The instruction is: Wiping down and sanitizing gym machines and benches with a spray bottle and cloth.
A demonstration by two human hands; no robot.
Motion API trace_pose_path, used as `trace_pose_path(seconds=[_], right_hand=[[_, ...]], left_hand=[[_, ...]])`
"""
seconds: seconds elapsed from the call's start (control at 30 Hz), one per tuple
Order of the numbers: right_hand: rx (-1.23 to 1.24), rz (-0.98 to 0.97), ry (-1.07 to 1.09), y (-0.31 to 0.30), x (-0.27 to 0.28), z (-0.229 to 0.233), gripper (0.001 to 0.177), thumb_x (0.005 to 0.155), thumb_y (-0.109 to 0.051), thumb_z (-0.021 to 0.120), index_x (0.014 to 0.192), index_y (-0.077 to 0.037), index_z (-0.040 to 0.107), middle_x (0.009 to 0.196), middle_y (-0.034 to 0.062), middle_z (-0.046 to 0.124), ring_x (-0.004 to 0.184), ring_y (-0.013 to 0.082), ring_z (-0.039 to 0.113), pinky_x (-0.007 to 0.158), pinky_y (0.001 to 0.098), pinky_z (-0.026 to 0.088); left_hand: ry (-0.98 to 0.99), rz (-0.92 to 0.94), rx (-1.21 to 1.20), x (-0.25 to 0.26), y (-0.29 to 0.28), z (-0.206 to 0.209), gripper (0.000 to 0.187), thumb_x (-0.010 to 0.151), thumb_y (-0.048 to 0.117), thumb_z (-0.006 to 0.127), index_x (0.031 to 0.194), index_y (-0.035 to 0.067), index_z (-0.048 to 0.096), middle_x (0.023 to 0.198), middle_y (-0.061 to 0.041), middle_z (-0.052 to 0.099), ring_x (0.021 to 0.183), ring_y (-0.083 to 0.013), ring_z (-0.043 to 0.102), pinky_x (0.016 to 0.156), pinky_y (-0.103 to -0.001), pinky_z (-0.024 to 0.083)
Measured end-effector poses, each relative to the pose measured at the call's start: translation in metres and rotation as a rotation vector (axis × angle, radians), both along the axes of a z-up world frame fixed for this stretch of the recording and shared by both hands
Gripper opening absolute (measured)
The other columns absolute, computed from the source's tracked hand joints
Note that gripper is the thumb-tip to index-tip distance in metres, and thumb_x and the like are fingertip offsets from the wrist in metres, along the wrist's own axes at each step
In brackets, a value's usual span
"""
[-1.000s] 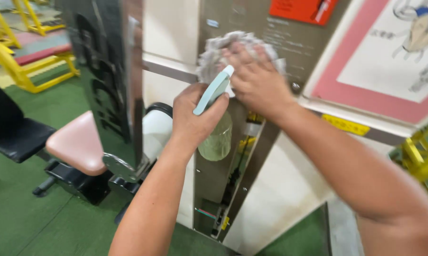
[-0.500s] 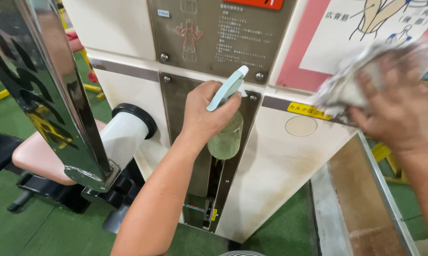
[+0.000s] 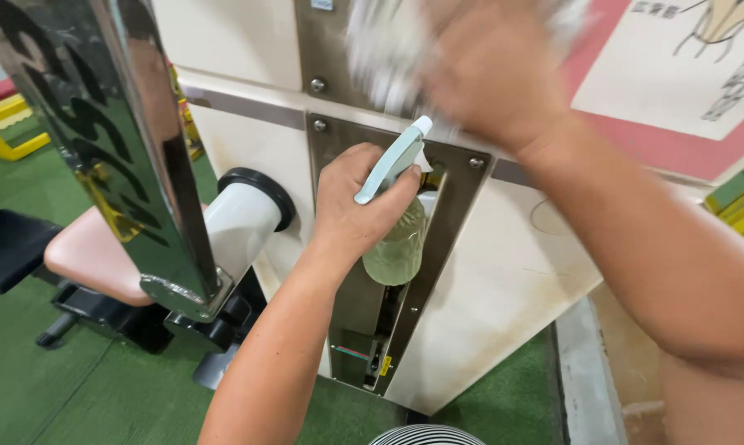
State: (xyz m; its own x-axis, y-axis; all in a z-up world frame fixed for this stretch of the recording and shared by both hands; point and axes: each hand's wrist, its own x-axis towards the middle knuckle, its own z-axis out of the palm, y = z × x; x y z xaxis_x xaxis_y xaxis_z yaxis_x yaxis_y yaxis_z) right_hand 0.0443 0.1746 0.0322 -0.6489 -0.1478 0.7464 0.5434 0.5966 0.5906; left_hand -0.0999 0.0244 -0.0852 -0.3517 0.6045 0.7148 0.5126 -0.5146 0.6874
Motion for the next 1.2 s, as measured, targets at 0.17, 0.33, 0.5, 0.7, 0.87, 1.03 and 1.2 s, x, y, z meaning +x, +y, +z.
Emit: trace_pose_path(seconds=[0.17, 0.33, 0.5, 0.7, 0.87, 1.03, 1.2], right_hand=[[0.277, -0.077, -0.290, 0.062, -0.017, -0.002, 0.010, 0.087, -0.021, 0.065, 0.083, -0.014, 0.072, 0.083, 0.0037, 0.070, 0.074, 0.0198, 0.067, 0.065, 0.0411, 0.050], [0.039, -0.074, -0.188, 0.040, -0.048, 0.006, 0.016, 0.096, -0.023, 0.064, 0.088, -0.013, 0.074, 0.080, 0.0090, 0.071, 0.068, 0.0262, 0.066, 0.057, 0.0460, 0.048], [-0.295, -0.108, -0.073, -0.001, -0.066, -0.023, 0.024, 0.107, -0.026, 0.063, 0.095, -0.011, 0.077, 0.077, 0.0157, 0.071, 0.059, 0.0341, 0.064, 0.048, 0.0521, 0.045], [0.067, 0.044, -0.175, -0.029, -0.060, -0.139, 0.049, 0.104, -0.030, 0.058, 0.146, -0.007, 0.062, 0.160, 0.0137, 0.052, 0.149, 0.0292, 0.046, 0.124, 0.0486, 0.033], [0.095, -0.039, -0.399, -0.024, -0.062, -0.164, 0.055, 0.098, -0.027, 0.051, 0.150, -0.010, 0.058, 0.162, 0.0069, 0.048, 0.152, 0.0240, 0.037, 0.128, 0.0453, 0.021], [0.020, -0.022, -0.292, -0.029, -0.103, -0.180, 0.055, 0.101, -0.024, 0.051, 0.153, -0.007, 0.056, 0.165, 0.0096, 0.044, 0.154, 0.0271, 0.035, 0.127, 0.0473, 0.022], [-0.462, 0.052, -0.481, -0.013, -0.132, -0.318, 0.063, 0.094, -0.018, 0.049, 0.155, 0.001, 0.043, 0.166, 0.0172, 0.035, 0.154, 0.0325, 0.030, 0.124, 0.0472, 0.022]], left_hand=[[0.015, 0.053, 0.005, -0.013, -0.018, -0.002, 0.024, 0.084, 0.019, 0.075, 0.073, 0.002, 0.062, 0.070, -0.008, 0.058, 0.064, -0.0204, 0.058, 0.061, -0.036, 0.047], [-0.018, 0.051, 0.014, -0.019, -0.024, -0.008, 0.019, 0.084, 0.018, 0.074, 0.075, 0.003, 0.066, 0.070, -0.008, 0.059, 0.064, -0.0199, 0.059, 0.061, -0.035, 0.047], [0.013, 0.112, -0.028, -0.023, -0.026, -0.038, 0.021, 0.084, 0.018, 0.076, 0.074, 0.003, 0.066, 0.069, -0.008, 0.058, 0.064, -0.0203, 0.057, 0.061, -0.035, 0.046], [-0.117, 0.108, -0.139, -0.032, -0.044, -0.105, 0.021, 0.084, 0.020, 0.076, 0.077, 0.002, 0.068, 0.070, -0.008, 0.063, 0.064, -0.0175, 0.061, 0.060, -0.033, 0.048], [-0.143, 0.142, -0.175, -0.044, -0.055, -0.129, 0.020, 0.084, 0.021, 0.076, 0.079, 0.002, 0.071, 0.070, -0.007, 0.063, 0.065, -0.0174, 0.061, 0.062, -0.033, 0.048], [-0.229, 0.182, -0.249, -0.038, -0.060, -0.140, 0.021, 0.083, 0.021, 0.076, 0.077, 0.002, 0.069, 0.070, -0.007, 0.061, 0.065, -0.0181, 0.061, 0.062, -0.034, 0.048], [-0.271, 0.227, -0.267, -0.025, -0.064, -0.172, 0.024, 0.084, 0.022, 0.077, 0.075, 0.003, 0.066, 0.070, -0.007, 0.062, 0.066, -0.0188, 0.061, 0.062, -0.034, 0.048]])
